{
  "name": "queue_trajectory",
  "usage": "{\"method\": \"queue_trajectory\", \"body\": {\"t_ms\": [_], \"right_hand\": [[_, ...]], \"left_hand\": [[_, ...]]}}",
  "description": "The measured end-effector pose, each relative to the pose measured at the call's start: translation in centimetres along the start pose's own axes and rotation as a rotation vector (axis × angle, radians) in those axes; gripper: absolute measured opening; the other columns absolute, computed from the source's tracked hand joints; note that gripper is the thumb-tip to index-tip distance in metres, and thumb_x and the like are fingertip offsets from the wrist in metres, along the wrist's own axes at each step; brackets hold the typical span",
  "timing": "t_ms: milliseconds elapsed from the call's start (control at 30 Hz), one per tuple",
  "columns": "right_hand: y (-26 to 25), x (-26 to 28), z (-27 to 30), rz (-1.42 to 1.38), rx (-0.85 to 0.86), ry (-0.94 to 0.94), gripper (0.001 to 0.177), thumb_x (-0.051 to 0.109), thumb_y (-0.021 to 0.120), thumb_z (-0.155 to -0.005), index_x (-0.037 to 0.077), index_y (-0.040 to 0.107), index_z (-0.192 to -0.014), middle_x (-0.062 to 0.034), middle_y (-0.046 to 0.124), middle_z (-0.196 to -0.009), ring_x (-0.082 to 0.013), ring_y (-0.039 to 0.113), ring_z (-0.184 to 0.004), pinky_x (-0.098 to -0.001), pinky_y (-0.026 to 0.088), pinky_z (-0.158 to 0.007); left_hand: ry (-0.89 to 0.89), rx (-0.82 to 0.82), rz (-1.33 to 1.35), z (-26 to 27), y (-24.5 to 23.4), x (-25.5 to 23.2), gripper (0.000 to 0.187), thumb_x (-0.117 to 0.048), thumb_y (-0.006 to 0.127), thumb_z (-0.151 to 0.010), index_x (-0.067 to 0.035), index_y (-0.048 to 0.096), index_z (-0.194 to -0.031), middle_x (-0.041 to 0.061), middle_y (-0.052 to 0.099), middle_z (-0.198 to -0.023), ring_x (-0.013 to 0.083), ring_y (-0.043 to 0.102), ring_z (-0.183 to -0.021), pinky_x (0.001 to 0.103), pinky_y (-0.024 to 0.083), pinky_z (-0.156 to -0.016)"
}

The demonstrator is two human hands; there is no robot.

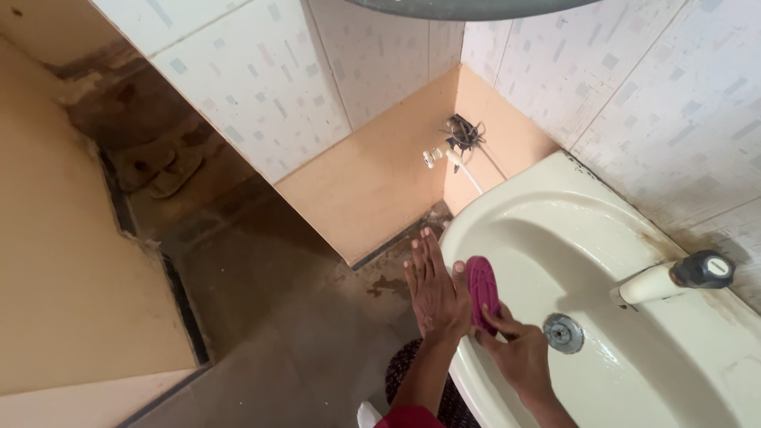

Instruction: The person scrubs a white ceramic bathroom sink using a pink scrubbing brush. They systematically clean the basin, the drain area, and the faucet fixture. The person uses their left hand to stabilize the sink while scrubbing with their right hand.

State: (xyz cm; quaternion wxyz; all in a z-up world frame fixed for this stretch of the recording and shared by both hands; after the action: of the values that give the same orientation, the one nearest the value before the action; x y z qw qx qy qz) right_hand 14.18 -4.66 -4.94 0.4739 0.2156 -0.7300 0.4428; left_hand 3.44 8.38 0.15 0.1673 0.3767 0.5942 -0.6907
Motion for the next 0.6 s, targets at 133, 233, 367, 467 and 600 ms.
{"method": "queue_trajectory", "body": {"t_ms": [133, 233, 367, 467, 600], "right_hand": [[0.4, -4.1, -2.2, -0.018, 0.040, 0.369, 0.039, 0.019, 0.081, -0.083, 0.006, 0.075, -0.120, -0.0157, 0.079, -0.114, -0.0119, 0.075, -0.080, -0.0295, 0.059, -0.070], [-0.1, -4.6, -6.4, 0.130, -0.034, 0.392, 0.037, 0.023, 0.085, -0.084, 0.008, 0.079, -0.118, -0.0229, 0.081, -0.108, -0.0227, 0.079, -0.080, -0.0339, 0.061, -0.072], [-0.4, -2.9, -4.0, 0.185, -0.023, 0.119, 0.040, 0.020, 0.086, -0.075, 0.010, 0.078, -0.114, -0.0170, 0.077, -0.117, -0.0148, 0.079, -0.076, -0.0281, 0.063, -0.072], [-0.3, -3.4, -2.9, 0.231, 0.078, 0.310, 0.044, 0.018, 0.086, -0.076, 0.013, 0.077, -0.118, -0.0146, 0.071, -0.125, -0.0212, 0.078, -0.068, -0.0319, 0.063, -0.066], [-0.8, -2.8, -5.1, -0.061, -0.025, 0.429, 0.040, 0.019, 0.086, -0.080, 0.003, 0.077, -0.115, -0.0183, 0.078, -0.119, -0.0203, 0.080, -0.087, -0.0306, 0.063, -0.077]], "left_hand": [[0.000, 0.003, -0.009, 0.1, 0.2, 0.3, 0.079, -0.061, 0.008, -0.102, -0.014, -0.002, -0.165, 0.009, 0.010, -0.174, 0.0271, 0.005, -0.160, 0.048, -0.002, -0.128], [-0.007, 0.002, -0.027, 0.3, 0.0, 0.0, 0.078, -0.059, 0.009, -0.103, -0.014, -0.002, -0.165, 0.009, 0.011, -0.174, 0.0272, 0.006, -0.160, 0.048, -0.001, -0.129], [-0.034, 0.023, -0.016, 0.1, -0.2, -0.1, 0.076, -0.057, 0.013, -0.103, -0.015, -0.003, -0.164, 0.008, 0.011, -0.173, 0.0267, 0.007, -0.159, 0.048, -0.002, -0.127], [-0.024, 0.007, -0.032, 0.1, -0.4, -0.2, 0.076, -0.055, 0.016, -0.103, -0.015, -0.002, -0.165, 0.009, 0.013, -0.173, 0.0266, 0.007, -0.160, 0.048, -0.001, -0.128], [0.000, -0.005, -0.046, 0.1, -0.5, -0.2, 0.076, -0.056, 0.014, -0.104, -0.014, -0.003, -0.165, 0.009, 0.014, -0.173, 0.0270, 0.007, -0.160, 0.049, 0.000, -0.128]]}}
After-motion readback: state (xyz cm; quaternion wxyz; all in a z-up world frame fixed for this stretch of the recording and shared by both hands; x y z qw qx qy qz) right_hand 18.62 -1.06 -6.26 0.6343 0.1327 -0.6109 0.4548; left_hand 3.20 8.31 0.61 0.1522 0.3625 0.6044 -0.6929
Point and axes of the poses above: each hand's wrist, its own z-axis away from the middle knuckle, its own y-axis out of the palm, x = y × z, the point moved 8 cm from there along -z, towards the middle knuckle
